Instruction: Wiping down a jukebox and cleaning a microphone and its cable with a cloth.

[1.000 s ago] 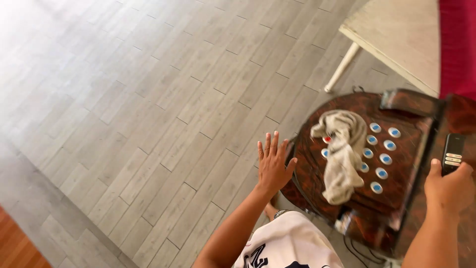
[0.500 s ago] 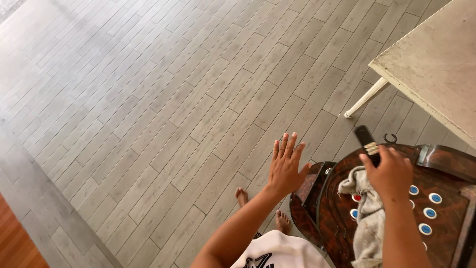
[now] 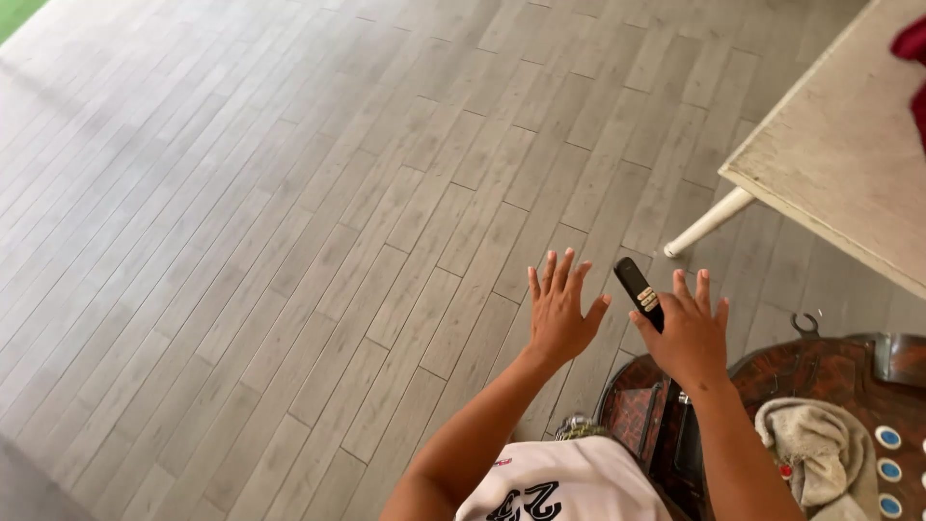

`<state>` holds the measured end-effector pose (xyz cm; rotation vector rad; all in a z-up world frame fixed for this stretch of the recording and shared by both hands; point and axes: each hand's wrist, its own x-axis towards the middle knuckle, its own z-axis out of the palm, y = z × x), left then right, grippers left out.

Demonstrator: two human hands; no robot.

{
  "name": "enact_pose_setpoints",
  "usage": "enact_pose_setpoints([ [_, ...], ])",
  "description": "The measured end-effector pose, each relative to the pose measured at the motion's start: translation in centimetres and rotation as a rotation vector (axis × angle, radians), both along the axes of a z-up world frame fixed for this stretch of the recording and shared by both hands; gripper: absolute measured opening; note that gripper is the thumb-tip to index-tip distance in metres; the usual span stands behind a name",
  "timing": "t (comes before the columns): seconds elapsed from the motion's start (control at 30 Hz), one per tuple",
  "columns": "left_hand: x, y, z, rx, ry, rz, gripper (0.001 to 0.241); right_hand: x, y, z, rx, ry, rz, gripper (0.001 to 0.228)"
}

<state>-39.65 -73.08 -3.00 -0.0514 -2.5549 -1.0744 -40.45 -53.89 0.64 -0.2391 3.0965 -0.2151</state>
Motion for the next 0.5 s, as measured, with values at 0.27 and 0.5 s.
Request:
enact_pose_setpoints([
  [0.27,-9.9,2.4,0.7,-0.09,-0.052,-0.291,0.057,-5.8,2.5,-0.7,0.071,0.028,-0.203,0.056],
  [0.5,-20.7,10.4,0.0,-0.271,-0.035,-0.657,0.061,-12.8,10.5,-3.3,0.111,0.007,-0.351,0.055],
])
